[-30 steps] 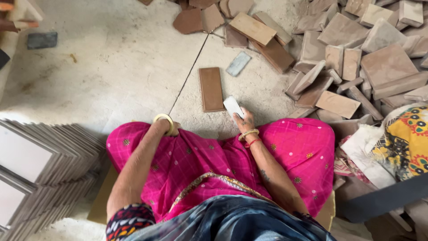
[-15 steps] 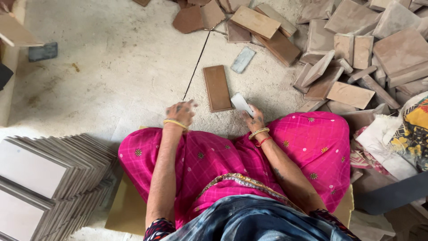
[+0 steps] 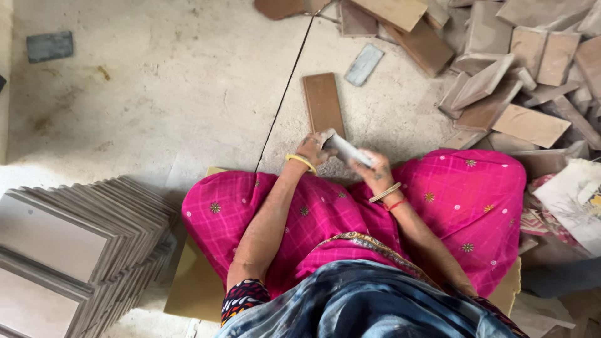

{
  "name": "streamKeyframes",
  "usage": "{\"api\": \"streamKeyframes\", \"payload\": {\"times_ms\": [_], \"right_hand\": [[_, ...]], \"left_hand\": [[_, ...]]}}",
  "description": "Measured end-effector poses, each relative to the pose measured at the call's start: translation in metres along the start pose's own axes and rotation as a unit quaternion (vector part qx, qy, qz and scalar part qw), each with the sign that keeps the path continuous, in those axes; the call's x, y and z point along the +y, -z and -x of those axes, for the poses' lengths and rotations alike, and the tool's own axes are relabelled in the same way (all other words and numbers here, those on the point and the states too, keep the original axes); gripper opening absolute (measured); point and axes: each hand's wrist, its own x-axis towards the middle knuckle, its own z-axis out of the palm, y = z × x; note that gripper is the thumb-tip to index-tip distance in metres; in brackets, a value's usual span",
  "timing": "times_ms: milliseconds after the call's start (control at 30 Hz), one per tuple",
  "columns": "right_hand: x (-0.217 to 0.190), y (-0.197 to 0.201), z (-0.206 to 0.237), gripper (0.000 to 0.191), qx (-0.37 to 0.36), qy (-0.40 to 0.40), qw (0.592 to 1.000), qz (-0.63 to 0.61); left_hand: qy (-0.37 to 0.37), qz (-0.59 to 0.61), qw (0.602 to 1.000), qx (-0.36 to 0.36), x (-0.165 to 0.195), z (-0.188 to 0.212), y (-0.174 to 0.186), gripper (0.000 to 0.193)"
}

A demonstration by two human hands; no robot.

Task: The person sits on the floor and repeatedly sands the edges and surfaces of small rectangular wooden pieces using a sanding block. They pick up each piece, sand it, and place it into a growing stack to the left.

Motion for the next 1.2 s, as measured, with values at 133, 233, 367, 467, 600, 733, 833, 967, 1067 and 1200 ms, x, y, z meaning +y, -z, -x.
{"api": "streamKeyframes", "payload": {"times_ms": [133,233,367,467,600,733,833,967,1067,1200], "right_hand": [[-0.001,0.006,-0.006,0.035,0.049,-0.034,0.991,-0.122],[0.005,0.008,-0.019,0.034,0.07,-0.007,0.996,-0.056],[0.011,0.013,-0.043,0.025,0.116,0.07,0.964,0.227],[0.014,0.012,-0.047,0.042,0.078,0.221,0.873,0.427],[0.011,-0.01,-0.032,0.059,-0.069,0.173,0.83,0.526],[0.005,-0.026,-0.03,0.064,-0.087,0.178,0.847,0.493],[0.001,-0.029,-0.038,0.063,-0.045,0.212,0.86,0.461],[-0.003,-0.031,-0.04,0.082,-0.03,0.215,0.872,0.438],[-0.003,-0.032,-0.038,0.078,-0.025,0.187,0.896,0.401],[-0.003,-0.029,-0.04,0.082,-0.043,0.152,0.917,0.367]], "left_hand": [[0.075,0.302,0.948,-0.071,-0.002,-0.006,0.009,0.05],[0.087,0.313,0.945,-0.035,0.008,-0.007,0.017,0.061],[0.159,-0.035,0.987,-0.01,0.008,-0.005,0.023,0.072],[0.2,-0.053,0.978,0.032,-0.011,-0.007,0.022,0.097],[0.186,-0.175,0.966,0.03,-0.032,-0.004,0.006,0.102],[0.135,-0.223,0.964,0.057,-0.026,-0.002,0.006,0.104],[0.199,-0.182,0.961,-0.064,-0.014,-0.007,0.015,0.123],[0.156,-0.25,0.953,-0.068,-0.008,-0.011,0.025,0.131],[0.15,-0.222,0.961,-0.07,-0.014,-0.013,0.022,0.135],[0.138,-0.255,0.954,-0.074,-0.024,-0.014,0.018,0.134]]}}
